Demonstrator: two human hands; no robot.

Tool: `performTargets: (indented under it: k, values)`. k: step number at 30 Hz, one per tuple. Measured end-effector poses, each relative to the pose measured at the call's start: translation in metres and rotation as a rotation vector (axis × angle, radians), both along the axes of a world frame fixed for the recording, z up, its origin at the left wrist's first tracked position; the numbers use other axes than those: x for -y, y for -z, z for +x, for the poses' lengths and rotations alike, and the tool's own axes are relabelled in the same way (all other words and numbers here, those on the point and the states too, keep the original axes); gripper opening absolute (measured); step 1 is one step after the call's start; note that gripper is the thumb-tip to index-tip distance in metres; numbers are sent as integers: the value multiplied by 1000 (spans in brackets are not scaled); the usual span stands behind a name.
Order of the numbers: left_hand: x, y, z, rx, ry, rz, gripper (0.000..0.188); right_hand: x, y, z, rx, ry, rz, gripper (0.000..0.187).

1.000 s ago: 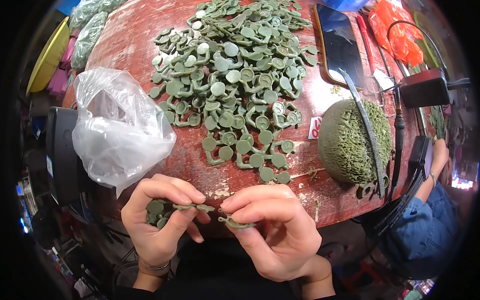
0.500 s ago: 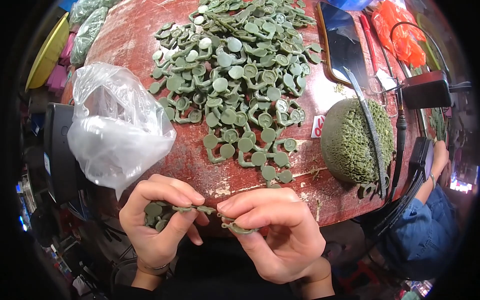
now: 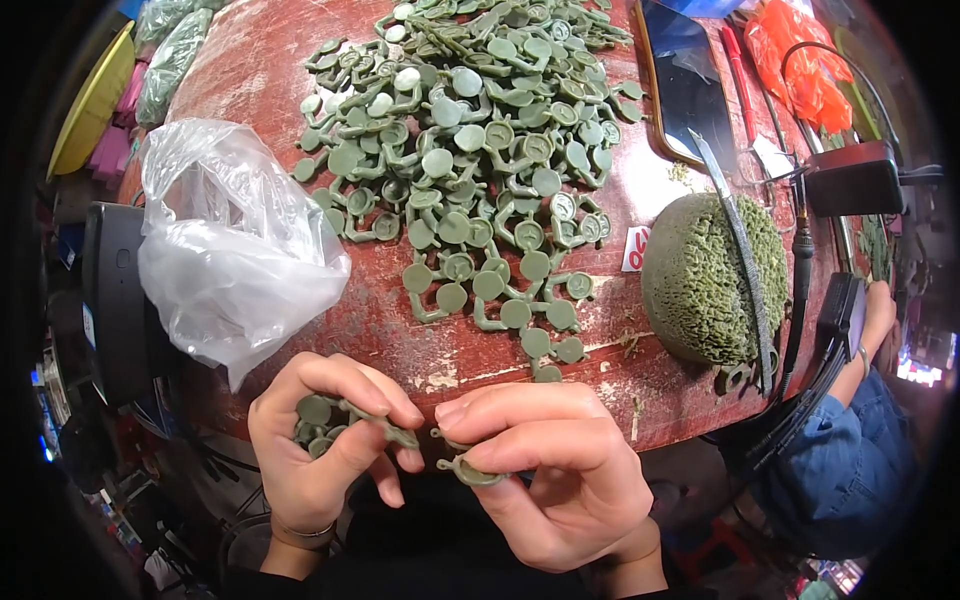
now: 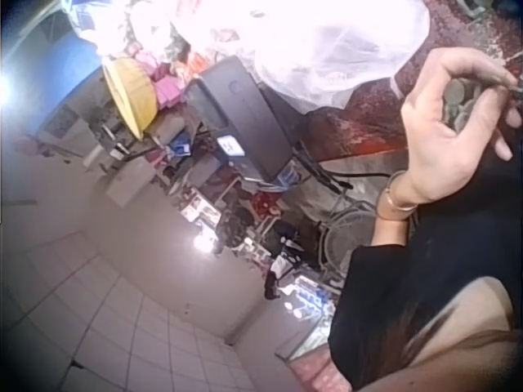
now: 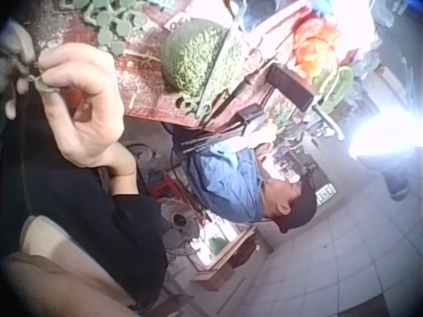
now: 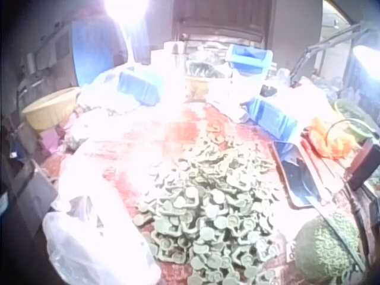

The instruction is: Assembling and fusing small green plastic or wax leaf-shaped components using a heated tool and a scraper.

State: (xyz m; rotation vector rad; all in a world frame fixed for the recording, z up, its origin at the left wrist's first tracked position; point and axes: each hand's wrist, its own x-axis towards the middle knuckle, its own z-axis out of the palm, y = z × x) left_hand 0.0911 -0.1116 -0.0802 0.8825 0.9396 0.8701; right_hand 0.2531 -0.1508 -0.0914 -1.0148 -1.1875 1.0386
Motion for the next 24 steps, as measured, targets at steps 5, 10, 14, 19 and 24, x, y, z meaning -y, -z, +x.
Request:
performTargets:
  k: [5, 10, 14, 19, 24]
  values:
    - [1, 0, -3, 273, -3, -225, 19, 1, -4, 0, 26, 15, 2, 24]
    - [2, 7, -6, 642, 88, -468, 30, 3, -2, -3, -9, 45, -5, 23]
    - [1, 4, -5, 670, 106, -546, 32, 3, -1, -4, -15, 50, -14, 23]
    - [1, 1, -4, 658, 109, -590, 34, 3, -1, -3, -29, 47, -12, 23]
    - [2, -3, -3, 610, 110, -576, 35, 3, -1, -3, -31, 43, -21, 22]
